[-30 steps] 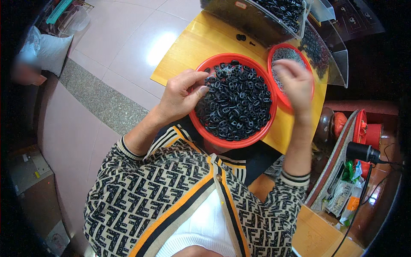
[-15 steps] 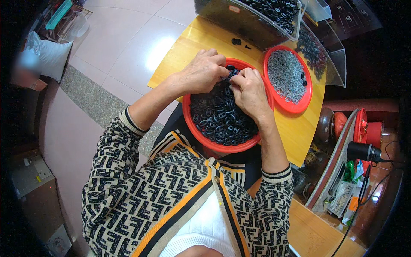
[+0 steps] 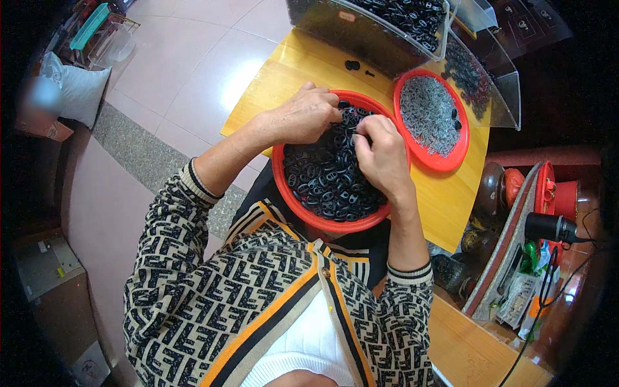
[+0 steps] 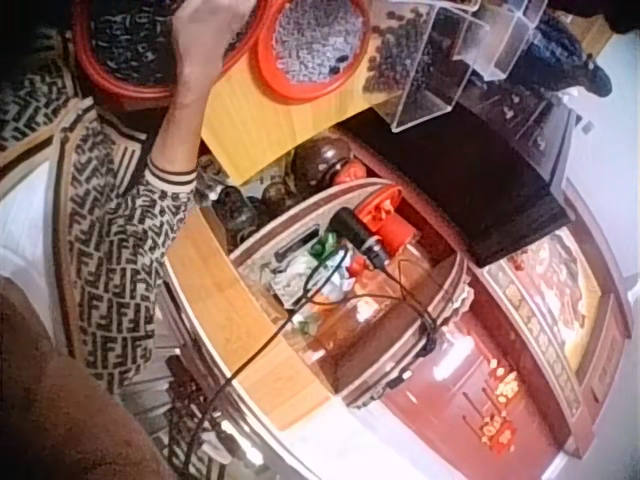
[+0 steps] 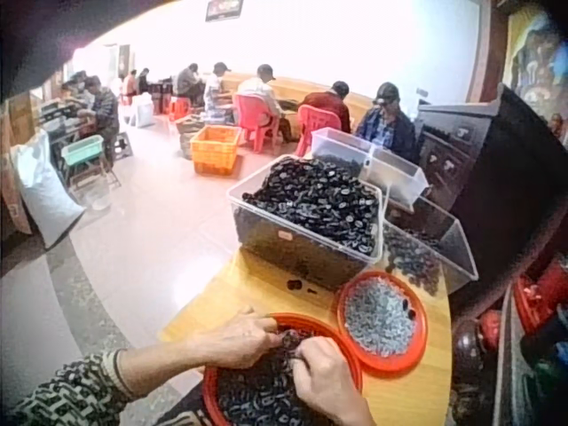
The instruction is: Assembling small black plastic clips and sorting them into trays in a workshop setting.
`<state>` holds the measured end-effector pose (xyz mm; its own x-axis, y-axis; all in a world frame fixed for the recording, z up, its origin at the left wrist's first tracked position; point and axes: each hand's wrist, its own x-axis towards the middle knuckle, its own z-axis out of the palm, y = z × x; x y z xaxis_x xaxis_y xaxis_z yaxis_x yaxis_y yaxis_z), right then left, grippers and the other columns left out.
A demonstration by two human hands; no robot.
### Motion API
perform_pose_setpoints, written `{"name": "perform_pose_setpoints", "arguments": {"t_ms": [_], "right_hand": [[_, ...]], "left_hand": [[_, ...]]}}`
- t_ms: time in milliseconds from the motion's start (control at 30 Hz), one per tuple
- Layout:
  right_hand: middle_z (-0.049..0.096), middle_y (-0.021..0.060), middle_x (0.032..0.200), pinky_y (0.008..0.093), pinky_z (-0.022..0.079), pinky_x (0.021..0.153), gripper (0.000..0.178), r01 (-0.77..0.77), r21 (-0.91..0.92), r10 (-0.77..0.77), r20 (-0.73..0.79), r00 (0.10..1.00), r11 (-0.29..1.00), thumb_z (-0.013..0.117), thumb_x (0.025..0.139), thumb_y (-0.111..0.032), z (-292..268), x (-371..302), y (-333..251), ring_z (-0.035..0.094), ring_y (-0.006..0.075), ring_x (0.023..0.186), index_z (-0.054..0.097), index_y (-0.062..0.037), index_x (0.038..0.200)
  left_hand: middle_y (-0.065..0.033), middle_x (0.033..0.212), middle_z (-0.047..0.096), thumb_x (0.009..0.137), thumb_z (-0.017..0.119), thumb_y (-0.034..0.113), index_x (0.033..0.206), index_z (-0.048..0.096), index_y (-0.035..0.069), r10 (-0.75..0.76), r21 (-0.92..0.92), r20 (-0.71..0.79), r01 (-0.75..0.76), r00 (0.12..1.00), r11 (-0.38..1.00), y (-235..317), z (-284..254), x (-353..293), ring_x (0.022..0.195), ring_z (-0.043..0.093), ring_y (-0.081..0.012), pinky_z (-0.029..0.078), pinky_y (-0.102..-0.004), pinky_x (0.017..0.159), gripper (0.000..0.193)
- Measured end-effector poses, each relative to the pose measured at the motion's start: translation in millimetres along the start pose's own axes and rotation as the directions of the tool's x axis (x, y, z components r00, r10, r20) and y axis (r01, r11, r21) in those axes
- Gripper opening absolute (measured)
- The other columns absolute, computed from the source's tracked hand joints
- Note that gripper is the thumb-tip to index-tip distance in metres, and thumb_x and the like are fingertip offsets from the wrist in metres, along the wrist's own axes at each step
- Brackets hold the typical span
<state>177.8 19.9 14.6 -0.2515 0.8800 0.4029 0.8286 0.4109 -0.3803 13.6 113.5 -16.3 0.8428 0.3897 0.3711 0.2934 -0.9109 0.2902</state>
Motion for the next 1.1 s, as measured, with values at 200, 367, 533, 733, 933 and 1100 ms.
{"name": "perform_pose_setpoints", "arguments": {"t_ms": [200,367,533,733,933,1100], "right_hand": [[0.058,0.0085,0.071,0.0245,0.045,0.054,0.003,-0.428,0.595,0.485,0.073,0.871,0.68,0.054,0.075,0.002,-9,-35,-26,0.057,0.0124,0.061,0.053,0.0012,0.077],[0.056,0.0009,0.073,0.0197,0.046,0.059,0.008,-0.474,0.79,0.576,0.192,0.795,0.39,0.053,0.079,0.001,-12,-55,-38,0.055,0.008,0.065,0.052,-0.0005,0.087],[0.056,0.0018,0.076,0.0202,0.046,0.062,0.013,-0.393,0.867,0.577,0.16,0.801,0.306,0.053,0.08,0.002,-8,-62,-35,0.055,0.0078,0.068,0.054,-0.0004,0.092],[0.057,0.0024,0.078,0.0206,0.046,0.062,0.015,-0.356,0.907,0.592,0.162,0.789,0.226,0.052,0.081,0.001,1,-63,-34,0.055,0.0076,0.068,0.056,0.0004,0.095],[0.054,0.002,0.078,0.02,0.046,0.062,0.012,-0.392,0.901,0.628,0.199,0.752,0.184,0.053,0.08,0.001,3,-61,-38,0.053,0.0078,0.066,0.053,0.0005,0.093],[0.055,0.0015,0.079,0.0181,0.043,0.065,0.009,-0.332,0.873,0.601,0.057,0.797,0.358,0.054,0.081,0.0,3,-54,-45,0.051,0.0055,0.072,0.053,0.0002,0.091]], "left_hand": [[-0.0065,0.073,0.05,0.066,0.056,0.008,0.064,0.056,0.008,0.012,-0.009,0.054,-0.011,0.998,1.0,2,0,4,0.08,0.051,-0.0232,0.037,-0.0363,0.071,0.003],[-0.0083,0.071,0.053,0.066,0.055,0.008,0.063,0.058,0.006,0.052,-0.007,-0.048,-0.052,0.997,0.999,2,6,4,0.075,0.053,-0.025,0.04,-0.0381,0.064,0.005],[-0.0099,0.073,0.055,0.067,0.057,0.0,0.069,0.059,0.003,-0.121,-0.404,-0.243,0.013,0.963,0.915,8,3,-5,0.072,0.056,-0.026,0.045,-0.0336,0.063,0.004],[-0.0097,0.075,0.057,0.071,0.059,-0.001,0.08,0.06,0.001,-0.435,-0.837,-0.084,0.174,0.897,0.519,24,0,-20,0.074,0.057,-0.0189,0.046,-0.0274,0.066,0.01],[-0.0046,0.073,0.055,0.075,0.057,0.0,0.079,0.057,-0.001,-0.368,-0.708,-0.136,0.17,0.92,0.686,30,7,-26,0.073,0.053,-0.011,0.044,-0.0242,0.064,0.005],[-0.0019,0.073,0.053,0.077,0.055,0.0,0.079,0.056,-0.001,-0.392,-0.82,-0.079,0.164,0.916,0.548,51,-1,-29,0.071,0.051,-0.0088,0.043,-0.0235,0.062,0.003]]}}
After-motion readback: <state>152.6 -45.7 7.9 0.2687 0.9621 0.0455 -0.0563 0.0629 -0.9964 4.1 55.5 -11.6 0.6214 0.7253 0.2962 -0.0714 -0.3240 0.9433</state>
